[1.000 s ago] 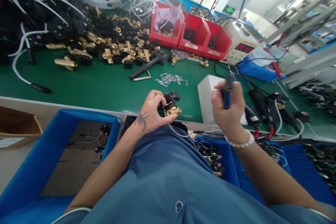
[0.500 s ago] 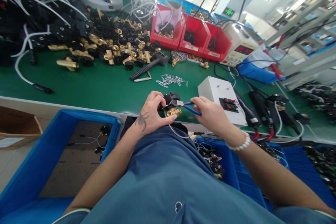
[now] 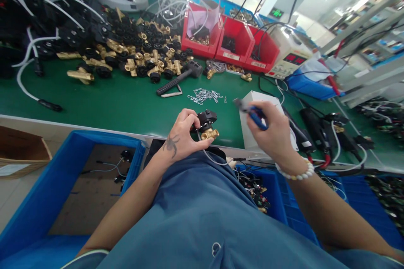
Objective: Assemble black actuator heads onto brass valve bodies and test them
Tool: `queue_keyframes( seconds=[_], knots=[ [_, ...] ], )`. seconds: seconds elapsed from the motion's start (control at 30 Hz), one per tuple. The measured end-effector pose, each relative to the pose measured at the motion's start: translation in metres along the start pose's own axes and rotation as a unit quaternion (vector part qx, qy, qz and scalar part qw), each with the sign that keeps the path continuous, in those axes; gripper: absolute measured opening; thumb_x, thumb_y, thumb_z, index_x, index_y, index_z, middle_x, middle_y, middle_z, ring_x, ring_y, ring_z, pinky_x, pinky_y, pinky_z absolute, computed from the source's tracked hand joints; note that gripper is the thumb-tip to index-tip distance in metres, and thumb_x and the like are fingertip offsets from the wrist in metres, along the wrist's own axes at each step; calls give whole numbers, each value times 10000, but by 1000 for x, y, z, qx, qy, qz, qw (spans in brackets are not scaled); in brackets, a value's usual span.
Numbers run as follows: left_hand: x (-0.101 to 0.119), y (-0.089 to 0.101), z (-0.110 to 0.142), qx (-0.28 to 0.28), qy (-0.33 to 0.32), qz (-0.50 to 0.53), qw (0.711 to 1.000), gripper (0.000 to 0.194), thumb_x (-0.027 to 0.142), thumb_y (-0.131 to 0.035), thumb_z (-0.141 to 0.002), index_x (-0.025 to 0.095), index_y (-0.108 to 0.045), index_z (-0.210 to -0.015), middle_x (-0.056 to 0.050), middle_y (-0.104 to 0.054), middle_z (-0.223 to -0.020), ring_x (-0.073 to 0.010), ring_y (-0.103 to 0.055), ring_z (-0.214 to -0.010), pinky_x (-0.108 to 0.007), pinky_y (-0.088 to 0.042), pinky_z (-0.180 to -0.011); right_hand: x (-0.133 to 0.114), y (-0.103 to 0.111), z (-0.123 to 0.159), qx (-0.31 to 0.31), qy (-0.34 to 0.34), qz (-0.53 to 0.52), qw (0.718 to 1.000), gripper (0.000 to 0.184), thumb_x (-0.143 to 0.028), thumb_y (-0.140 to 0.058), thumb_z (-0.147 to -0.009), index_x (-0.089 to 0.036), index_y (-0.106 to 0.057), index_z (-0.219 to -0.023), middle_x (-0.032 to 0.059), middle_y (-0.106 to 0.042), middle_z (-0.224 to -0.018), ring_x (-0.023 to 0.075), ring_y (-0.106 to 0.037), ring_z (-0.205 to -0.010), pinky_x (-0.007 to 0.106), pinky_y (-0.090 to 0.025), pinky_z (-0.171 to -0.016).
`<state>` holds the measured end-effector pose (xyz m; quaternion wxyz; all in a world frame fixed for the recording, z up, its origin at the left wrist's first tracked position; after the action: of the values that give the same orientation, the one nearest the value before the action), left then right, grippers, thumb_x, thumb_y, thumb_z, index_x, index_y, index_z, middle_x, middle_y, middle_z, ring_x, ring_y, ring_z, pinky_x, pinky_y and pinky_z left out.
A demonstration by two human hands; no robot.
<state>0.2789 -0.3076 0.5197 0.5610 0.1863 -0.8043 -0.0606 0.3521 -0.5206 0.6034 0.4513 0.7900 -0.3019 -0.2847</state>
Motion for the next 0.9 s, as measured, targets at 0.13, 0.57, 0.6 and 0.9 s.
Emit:
queue_keyframes(
  seconds=[0.13,0.57,0.6,0.9],
  knots=[
    [1,-1,-1,-2,-5,-13,1000,381,299,-823,-688,229,-469,-809,-59,-547,-1031,-232,-561,-1010,-391,-553,-855,-1,-3,0,-52,10,47,998,260,-186,-456,-912,-199,-607,-1123,70,-645,-864,201,-586,-707,316,-441,-650],
    [0,-3,-2,-8,-28,-40,999,408,290,-829,-674,230,-453,-821,-71,-549,-1055,-250,-559,-1013,-433,-535,-914,-3,-12,3,-144,87,69,983,235,-122,-498,-835,-197,-634,-1011,69,-642,-841,188,-563,-668,305,-377,-593],
    [1,-3,-2,-10,-35,-47,998,416,282,-832,-662,230,-450,-819,-77,-551,-1060,-257,-556,-1015,-433,-535,-903,-4,-14,3,-175,100,79,976,241,-110,-492,-835,-193,-642,-1004,71,-647,-842,185,-567,-668,302,-376,-594],
    [2,-2,-2,-13,-21,-29,999,425,294,-827,-683,238,-424,-803,-66,-535,-1048,-246,-548,-1005,-452,-523,-946,-3,-6,1,-145,53,78,985,226,-119,-493,-848,-195,-639,-1003,72,-656,-859,189,-596,-709,292,-395,-606]
  ],
)
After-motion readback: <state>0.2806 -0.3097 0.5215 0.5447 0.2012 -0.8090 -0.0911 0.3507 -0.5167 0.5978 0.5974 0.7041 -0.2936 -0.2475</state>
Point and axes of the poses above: each hand's wrist, its own z-axis away from the middle knuckle, its own y-axis out of the back of the hand, x = y × z, the point moved 1 cm from there along -z, towards the middle knuckle
